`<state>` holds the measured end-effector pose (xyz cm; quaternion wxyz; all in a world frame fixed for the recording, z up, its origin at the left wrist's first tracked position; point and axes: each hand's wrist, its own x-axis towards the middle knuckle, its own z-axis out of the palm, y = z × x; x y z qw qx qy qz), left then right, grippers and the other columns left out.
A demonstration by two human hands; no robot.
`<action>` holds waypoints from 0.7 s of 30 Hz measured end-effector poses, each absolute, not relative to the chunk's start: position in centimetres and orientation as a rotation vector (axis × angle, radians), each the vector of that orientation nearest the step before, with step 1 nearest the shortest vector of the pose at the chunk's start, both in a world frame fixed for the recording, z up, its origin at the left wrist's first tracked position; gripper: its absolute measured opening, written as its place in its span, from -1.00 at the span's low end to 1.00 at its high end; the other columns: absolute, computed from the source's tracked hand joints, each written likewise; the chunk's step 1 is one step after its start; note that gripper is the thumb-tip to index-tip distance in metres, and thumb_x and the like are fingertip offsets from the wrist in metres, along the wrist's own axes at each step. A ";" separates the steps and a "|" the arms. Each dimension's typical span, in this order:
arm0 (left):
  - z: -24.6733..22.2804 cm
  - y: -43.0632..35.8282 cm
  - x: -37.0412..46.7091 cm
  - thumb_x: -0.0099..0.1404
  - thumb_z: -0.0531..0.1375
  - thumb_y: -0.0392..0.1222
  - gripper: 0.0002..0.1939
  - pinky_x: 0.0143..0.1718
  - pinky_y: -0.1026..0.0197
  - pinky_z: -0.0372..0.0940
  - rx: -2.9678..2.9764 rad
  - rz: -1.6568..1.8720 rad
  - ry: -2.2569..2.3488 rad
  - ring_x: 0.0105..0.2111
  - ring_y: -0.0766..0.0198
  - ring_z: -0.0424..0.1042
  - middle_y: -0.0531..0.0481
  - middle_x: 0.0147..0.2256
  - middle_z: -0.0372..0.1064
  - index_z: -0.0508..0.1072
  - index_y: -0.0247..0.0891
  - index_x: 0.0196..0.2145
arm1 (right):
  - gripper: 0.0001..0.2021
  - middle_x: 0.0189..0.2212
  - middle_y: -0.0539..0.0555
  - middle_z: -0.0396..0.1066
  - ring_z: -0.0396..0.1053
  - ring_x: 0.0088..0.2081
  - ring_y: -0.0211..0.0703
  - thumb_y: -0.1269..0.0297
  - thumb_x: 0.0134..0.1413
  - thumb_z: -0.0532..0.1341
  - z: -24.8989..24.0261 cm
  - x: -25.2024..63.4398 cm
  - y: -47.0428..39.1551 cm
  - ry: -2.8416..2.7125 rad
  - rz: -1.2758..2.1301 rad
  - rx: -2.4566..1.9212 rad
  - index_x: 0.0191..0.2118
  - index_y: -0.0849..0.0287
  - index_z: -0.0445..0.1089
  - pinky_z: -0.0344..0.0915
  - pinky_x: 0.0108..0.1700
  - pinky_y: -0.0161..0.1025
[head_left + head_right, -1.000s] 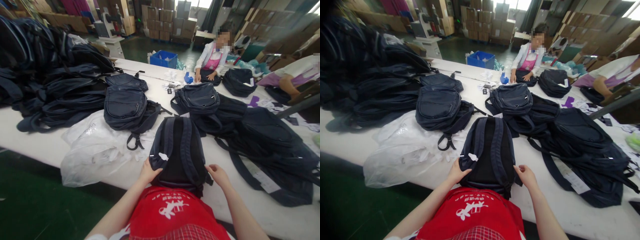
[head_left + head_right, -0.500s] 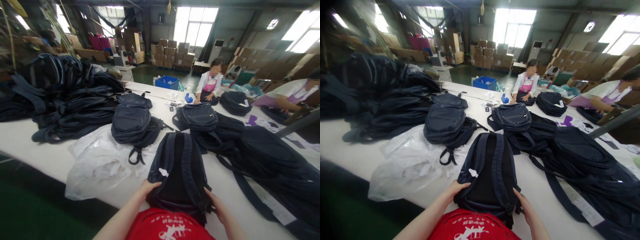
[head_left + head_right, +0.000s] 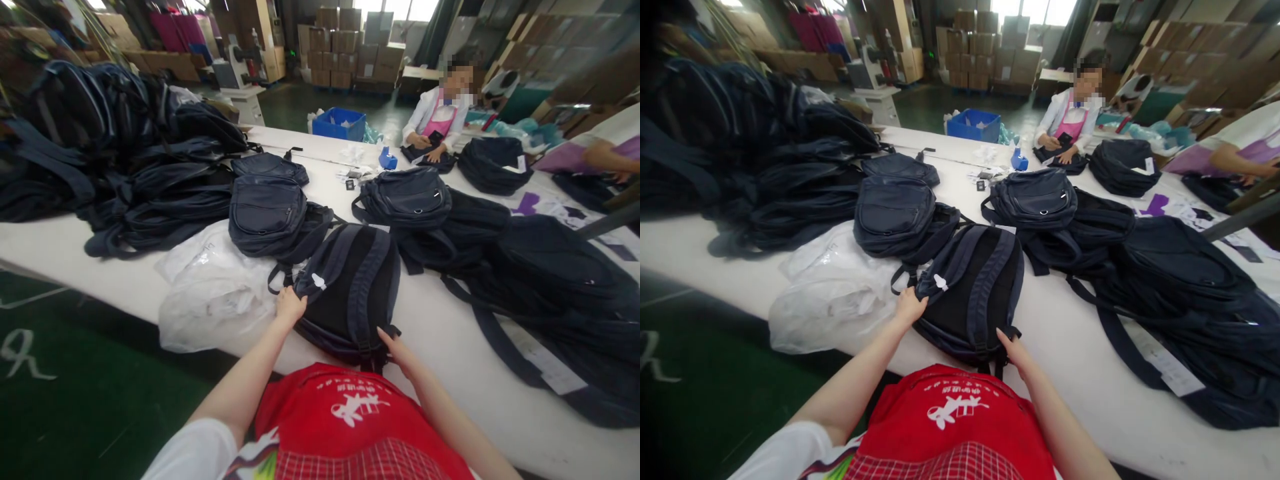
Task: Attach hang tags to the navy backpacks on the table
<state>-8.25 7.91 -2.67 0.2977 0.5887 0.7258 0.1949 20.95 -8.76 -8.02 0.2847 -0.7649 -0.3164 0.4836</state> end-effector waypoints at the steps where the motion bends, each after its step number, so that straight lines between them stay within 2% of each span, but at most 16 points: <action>1: -2.5 7.2 -7.6 0.16 0.25 -0.24 -0.39 0.24 -0.15 -0.03 1.642 0.575 1.932 0.29 -0.19 -0.01 -0.49 0.23 0.05 0.22 -0.51 0.13 | -0.43 -0.21 0.20 0.51 0.47 -0.18 0.02 -0.24 -0.03 0.16 -8.0 21.1 -8.7 -0.875 1.254 -2.088 -0.07 0.15 0.38 0.38 -0.17 -0.07; 3: -2.1 5.5 -6.2 0.23 0.19 -0.22 -0.41 0.28 -0.09 -0.07 1.863 0.720 1.819 0.30 -0.08 -0.05 -0.38 0.26 0.01 0.17 -0.41 0.18 | -0.46 -0.19 0.28 0.47 0.40 -0.07 0.13 -0.19 -0.11 0.25 -7.5 21.9 -8.7 -0.919 1.142 -2.182 -0.18 0.19 0.40 0.30 -0.02 0.02; 6: -1.9 3.3 -4.0 0.29 0.12 -0.18 -0.56 0.19 0.02 0.15 2.031 0.812 1.489 0.11 0.05 0.27 -0.28 0.07 0.29 0.27 -0.35 0.10 | -0.51 -0.08 0.37 0.36 0.23 0.08 0.24 -0.10 -0.09 0.27 -5.8 22.8 -8.8 -1.102 0.730 -2.263 -0.17 0.23 0.40 0.11 0.14 0.09; 8: -2.0 2.5 -2.9 0.31 0.09 -0.18 -0.65 0.08 0.08 0.27 1.960 0.761 1.386 -0.04 0.13 0.39 -0.21 -0.06 0.38 0.33 -0.32 0.03 | -0.59 -0.09 0.34 0.33 0.22 0.04 0.19 -0.07 0.01 0.20 -4.2 22.9 -8.8 -1.323 0.374 -2.217 -0.21 0.19 0.43 0.11 0.12 0.04; 10: -2.0 2.2 -2.2 0.30 0.10 -0.19 -0.70 0.01 0.11 0.31 1.906 0.715 1.350 -0.13 0.18 0.43 -0.17 -0.12 0.41 0.37 -0.31 -0.02 | -0.62 -0.23 0.26 0.37 0.29 -0.11 0.09 -0.08 0.10 0.11 -2.6 22.6 -8.5 -1.488 0.208 -2.157 -0.38 0.15 0.43 0.18 0.01 -0.03; 13: -1.7 2.2 -1.8 0.30 0.10 -0.18 -0.75 -0.07 0.13 0.33 1.897 0.669 1.304 -0.22 0.21 0.45 -0.12 -0.18 0.46 0.44 -0.29 -0.11 | -0.56 -0.44 0.14 0.37 0.30 -0.33 -0.05 -0.11 0.13 0.06 -1.0 21.4 -7.5 -1.448 0.527 -2.152 -0.54 0.12 0.36 0.19 -0.19 -0.14; 16: -1.2 2.2 -1.8 0.30 0.08 -0.14 -0.78 -0.15 0.15 0.33 1.877 0.608 1.237 -0.31 0.20 0.46 -0.06 -0.33 0.49 0.50 -0.26 -0.32 | -0.61 -0.58 0.06 0.34 0.26 -0.46 -0.15 -0.12 -0.08 0.25 -0.9 19.3 -6.4 -1.301 0.993 -2.064 -0.60 0.12 0.35 0.10 -0.37 -0.22; 19: -0.9 1.9 -1.8 0.32 0.05 -0.12 -0.70 -0.22 0.18 0.33 1.816 0.579 1.196 -0.36 0.21 0.46 -0.03 -0.43 0.49 0.48 -0.24 -0.45 | -0.57 -0.76 -0.06 0.14 0.07 -0.63 -0.30 -0.02 -0.35 0.40 -1.2 16.8 -5.2 -1.237 1.243 -1.949 -0.73 0.13 0.20 -0.03 -0.52 -0.27; 21: -0.6 1.9 -1.8 0.34 0.02 -0.10 -0.69 -0.20 0.19 0.34 1.754 0.614 1.207 -0.32 0.21 0.47 -0.05 -0.38 0.50 0.48 -0.24 -0.40 | -0.56 -0.79 -0.12 0.04 -0.02 -0.68 -0.35 -0.06 -0.32 0.36 -0.6 15.7 -4.3 -1.173 1.387 -1.832 -0.71 0.12 0.17 -0.07 -0.57 -0.29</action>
